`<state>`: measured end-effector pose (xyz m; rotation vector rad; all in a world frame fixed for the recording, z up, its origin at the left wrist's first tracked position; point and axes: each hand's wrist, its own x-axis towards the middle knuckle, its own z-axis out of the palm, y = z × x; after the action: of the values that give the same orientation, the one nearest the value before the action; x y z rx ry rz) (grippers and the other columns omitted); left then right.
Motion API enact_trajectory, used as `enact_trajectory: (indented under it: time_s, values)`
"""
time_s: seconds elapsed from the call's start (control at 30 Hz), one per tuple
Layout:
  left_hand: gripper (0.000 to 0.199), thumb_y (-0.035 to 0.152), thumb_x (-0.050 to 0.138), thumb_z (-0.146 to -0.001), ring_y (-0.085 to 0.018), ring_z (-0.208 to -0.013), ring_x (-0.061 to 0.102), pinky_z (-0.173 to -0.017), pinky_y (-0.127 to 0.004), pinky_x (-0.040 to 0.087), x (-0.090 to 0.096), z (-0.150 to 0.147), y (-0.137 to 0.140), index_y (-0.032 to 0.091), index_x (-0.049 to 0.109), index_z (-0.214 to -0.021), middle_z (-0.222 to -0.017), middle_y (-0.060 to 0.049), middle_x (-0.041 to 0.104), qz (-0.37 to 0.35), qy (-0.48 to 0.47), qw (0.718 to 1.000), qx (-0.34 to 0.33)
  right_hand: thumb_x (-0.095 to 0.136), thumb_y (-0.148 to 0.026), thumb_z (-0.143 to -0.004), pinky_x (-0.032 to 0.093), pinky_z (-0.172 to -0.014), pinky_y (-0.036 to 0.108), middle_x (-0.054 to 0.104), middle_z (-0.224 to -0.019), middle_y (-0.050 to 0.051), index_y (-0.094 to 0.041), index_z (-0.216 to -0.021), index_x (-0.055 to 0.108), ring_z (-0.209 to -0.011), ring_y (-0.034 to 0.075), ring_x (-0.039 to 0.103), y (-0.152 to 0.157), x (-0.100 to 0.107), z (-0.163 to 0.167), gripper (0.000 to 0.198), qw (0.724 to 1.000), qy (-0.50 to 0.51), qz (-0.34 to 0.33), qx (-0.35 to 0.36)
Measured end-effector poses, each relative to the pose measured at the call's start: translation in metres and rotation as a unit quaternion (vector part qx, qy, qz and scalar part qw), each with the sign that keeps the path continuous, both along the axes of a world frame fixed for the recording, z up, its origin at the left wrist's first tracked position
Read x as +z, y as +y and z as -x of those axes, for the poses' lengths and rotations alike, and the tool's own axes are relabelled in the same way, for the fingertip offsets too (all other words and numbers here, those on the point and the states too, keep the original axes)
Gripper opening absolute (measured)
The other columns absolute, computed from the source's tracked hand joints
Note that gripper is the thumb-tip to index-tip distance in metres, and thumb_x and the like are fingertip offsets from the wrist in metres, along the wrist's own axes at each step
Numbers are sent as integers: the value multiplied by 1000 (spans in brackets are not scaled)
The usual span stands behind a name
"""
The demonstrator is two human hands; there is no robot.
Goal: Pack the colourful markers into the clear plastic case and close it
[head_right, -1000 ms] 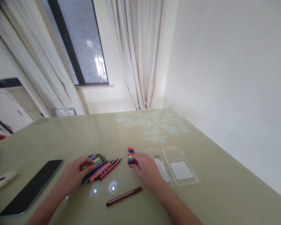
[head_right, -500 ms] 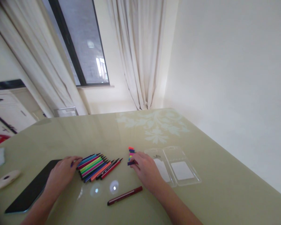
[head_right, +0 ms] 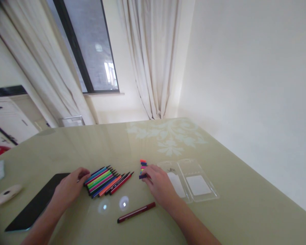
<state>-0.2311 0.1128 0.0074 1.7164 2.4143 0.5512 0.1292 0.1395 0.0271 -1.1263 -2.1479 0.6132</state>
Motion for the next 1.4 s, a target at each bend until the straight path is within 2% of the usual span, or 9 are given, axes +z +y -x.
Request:
enact_trajectory:
  time_s: [0.1, 0.2, 0.3, 0.43, 0.87, 1.1, 1.2, 1.3, 1.4]
  values:
    - [36, 42, 43, -91, -26, -96, 68, -84, -36, 51, 4, -11, 2, 20, 69, -105, -105, -9, 72, -73, -44, 996, -4, 62, -20, -93, 49, -87, 32, 71, -101, 4, -24, -97, 72, -98, 21, 66, 0, 1, -1, 11, 1000, 15, -5, -1]
    - [42, 48, 46, -90, -25, -99, 67, -89, -37, 53, 8, -40, 1, 21, 72, -109, -107, -9, 70, -137, -128, 979, -76, 63, -23, -94, 49, -90, 32, 71, -104, 4, -24, -104, 72, -101, 21, 65, 0, 4, -1, 13, 999, 36, -8, -11]
    - [38, 48, 49, -93, -25, -108, 65, -96, -38, 52, 9, -76, -6, 23, 73, -108, -113, -8, 71, -129, -206, 953, -183, 61, -27, -96, 49, -90, 32, 72, -104, 4, -25, -107, 72, -100, 20, 66, 0, 8, 0, 16, 999, 50, -10, -18]
    - [35, 47, 51, -94, -26, -109, 65, -96, -41, 53, 7, -107, -18, 26, 72, -114, -116, -6, 73, -70, -264, 936, -221, 59, -27, -98, 49, -90, 30, 72, -104, 4, -25, -108, 72, -99, 19, 66, -1, 9, 0, 16, 998, 66, -10, -13]
    - [33, 43, 52, -94, -26, -109, 66, -95, -40, 54, 3, -112, -21, 25, 71, -115, -117, -7, 73, -70, -265, 931, -240, 60, -31, -98, 50, -88, 31, 71, -101, 4, -25, -104, 74, -96, 19, 65, -1, 6, 3, 17, 995, 95, 5, 17]
    - [32, 42, 53, -94, -25, -106, 67, -93, -37, 54, 5, -117, -23, 27, 74, -113, -114, -7, 74, -82, -279, 920, -263, 62, -31, -97, 48, -79, 27, 72, -90, 2, -25, -100, 77, -86, 17, 65, -4, 9, 7, 17, 995, 89, 30, 40]
    - [33, 45, 55, -93, -23, -96, 69, -82, -32, 57, 4, -120, -25, 27, 76, -111, -107, -6, 76, -82, -284, 922, -250, 61, -34, -96, 49, -77, 27, 73, -86, 2, -25, -98, 78, -83, 17, 64, -5, 9, 8, 19, 994, 89, 43, 43]
    - [35, 47, 57, -92, -20, -78, 70, -69, -27, 56, 3, -122, -28, 27, 77, -111, -91, -4, 78, -75, -282, 927, -236, 61, -35, -96, 49, -77, 28, 73, -80, 2, -25, -96, 79, -80, 17, 64, -6, 10, 7, 21, 994, 88, 47, 54]
    - [34, 47, 59, -91, -19, -73, 69, -69, -25, 56, 1, -124, -30, 28, 78, -111, -86, -2, 78, -84, -273, 929, -237, 62, -35, -95, 48, -77, 28, 73, -79, 1, -26, -96, 80, -79, 17, 63, -6, 11, 6, 20, 993, 85, 48, 66]
